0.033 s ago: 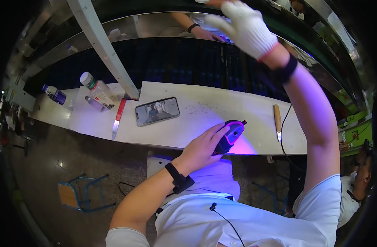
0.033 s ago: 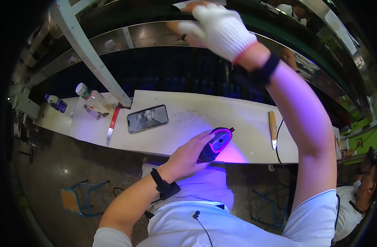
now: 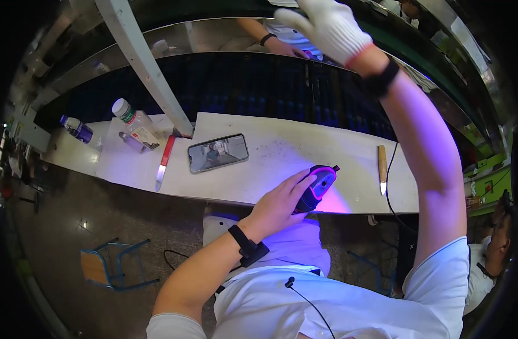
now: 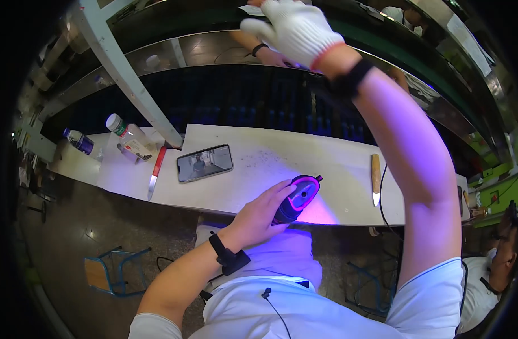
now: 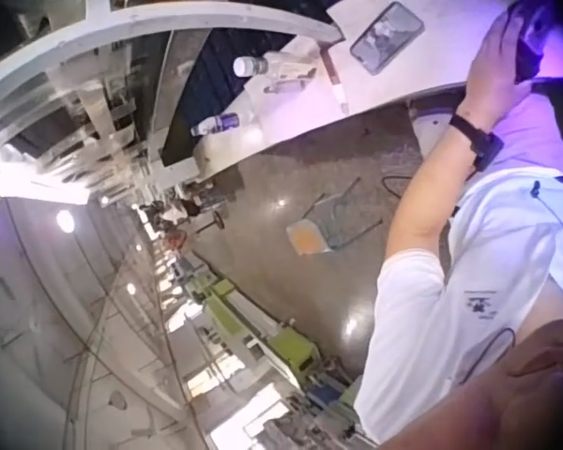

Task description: Inspecting shoes for quality and applying marking/correction as part of the manufacturing process.

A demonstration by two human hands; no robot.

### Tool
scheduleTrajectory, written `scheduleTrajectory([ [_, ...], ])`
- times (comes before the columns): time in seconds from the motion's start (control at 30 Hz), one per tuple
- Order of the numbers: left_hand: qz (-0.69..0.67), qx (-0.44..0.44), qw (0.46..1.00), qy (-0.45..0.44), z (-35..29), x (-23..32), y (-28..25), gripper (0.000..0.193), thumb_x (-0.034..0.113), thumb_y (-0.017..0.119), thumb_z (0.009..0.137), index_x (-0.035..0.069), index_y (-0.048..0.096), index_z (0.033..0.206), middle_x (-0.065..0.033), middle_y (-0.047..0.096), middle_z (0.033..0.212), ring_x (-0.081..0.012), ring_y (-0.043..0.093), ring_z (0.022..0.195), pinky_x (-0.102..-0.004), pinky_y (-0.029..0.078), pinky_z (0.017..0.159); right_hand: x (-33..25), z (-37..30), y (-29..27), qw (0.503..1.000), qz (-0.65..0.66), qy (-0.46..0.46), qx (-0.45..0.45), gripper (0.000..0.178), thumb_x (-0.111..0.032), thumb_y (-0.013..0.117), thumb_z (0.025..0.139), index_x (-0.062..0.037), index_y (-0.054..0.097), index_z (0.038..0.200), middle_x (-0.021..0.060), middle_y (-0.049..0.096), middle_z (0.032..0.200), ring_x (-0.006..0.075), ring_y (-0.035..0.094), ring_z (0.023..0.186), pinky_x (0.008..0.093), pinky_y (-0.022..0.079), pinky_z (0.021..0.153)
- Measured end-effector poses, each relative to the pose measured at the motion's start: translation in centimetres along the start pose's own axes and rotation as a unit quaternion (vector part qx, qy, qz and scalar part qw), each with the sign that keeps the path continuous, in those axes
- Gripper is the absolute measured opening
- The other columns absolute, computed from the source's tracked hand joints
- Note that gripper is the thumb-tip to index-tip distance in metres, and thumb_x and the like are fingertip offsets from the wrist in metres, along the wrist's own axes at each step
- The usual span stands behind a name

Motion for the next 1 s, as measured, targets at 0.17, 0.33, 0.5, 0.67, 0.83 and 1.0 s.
scheduleTrajectory([
  [0.17,-0.003,0.072,0.997,-0.041,-1.1,-0.1,1.0,0.091,0.016,0.088,0.081,0.012,0.039,0.158,-0.0202,0.044,0.162,-0.0426,0.055,0.139,-0.0462,0.054,0.111,0.7,4.4,4.4,0.991,-0.050,-0.035,-0.118,0.037,-0.042,0.054,0.102,-0.0114,0.075,0.105,0.0221,0.074,0.115,0.0401,0.070,0.112,0.0498,0.056,0.094],
  [0.33,0.002,0.200,0.973,-0.118,-1.7,-0.6,1.0,0.091,0.017,0.086,0.081,0.010,0.038,0.159,-0.0211,0.039,0.164,-0.0441,0.047,0.145,-0.0496,0.045,0.118,5.0,1.0,3.6,0.958,-0.148,0.081,-0.232,0.030,-0.039,0.060,0.099,-0.0272,0.073,0.123,0.0130,0.071,0.122,0.0347,0.071,0.109,0.0449,0.058,0.090],
  [0.5,-0.056,0.223,0.952,-0.203,-1.5,-0.9,1.6,0.088,0.016,0.084,0.085,0.008,0.038,0.159,-0.0221,0.037,0.165,-0.0460,0.043,0.148,-0.0508,0.040,0.121,4.3,-3.6,-3.5,0.995,-0.023,0.101,0.014,0.018,-0.020,0.076,0.094,-0.0127,0.080,0.110,0.0096,0.075,0.109,0.0299,0.074,0.095,0.0395,0.060,0.082],
  [0.67,0.022,0.110,0.990,0.083,-4.8,3.1,-0.1,0.078,0.022,0.083,0.087,0.010,0.046,0.154,-0.0205,0.042,0.164,-0.0378,0.042,0.152,-0.0585,0.035,0.125,-3.8,-12.3,-17.2,0.982,0.158,0.033,0.095,0.016,-0.007,0.068,0.099,0.0015,0.063,0.112,0.0286,0.071,0.116,0.0410,0.069,0.115,0.0508,0.056,0.103],
  [0.83,0.278,-0.105,0.922,0.249,-6.2,1.9,0.4,0.048,0.028,0.066,0.091,0.006,0.063,0.134,-0.0117,0.057,0.156,-0.0297,0.048,0.150,-0.0574,0.035,0.126,-7.1,-21.3,-25.3,0.897,0.325,0.268,0.135,0.035,-0.031,0.067,0.104,0.0031,0.060,0.112,0.0245,0.070,0.105,0.0301,0.070,0.094,0.0407,0.058,0.087],
  [1.0,0.187,0.057,0.947,0.257,0.8,6.1,-3.3,0.041,0.014,0.068,0.089,0.005,0.066,0.129,-0.0130,0.068,0.141,-0.0307,0.062,0.136,-0.0541,0.050,0.115,-7.1,-28.9,-19.4,0.852,0.217,0.476,0.029,0.017,-0.016,0.068,0.102,0.0003,0.065,0.107,0.0069,0.067,0.091,0.0151,0.061,0.079,0.0285,0.049,0.075],
])
Point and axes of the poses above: each hand's wrist, its own z-axis towards the middle knuckle, its own y-axis out of the palm, x = y × z, the point moved 7 cm from there along z, towards the middle knuckle
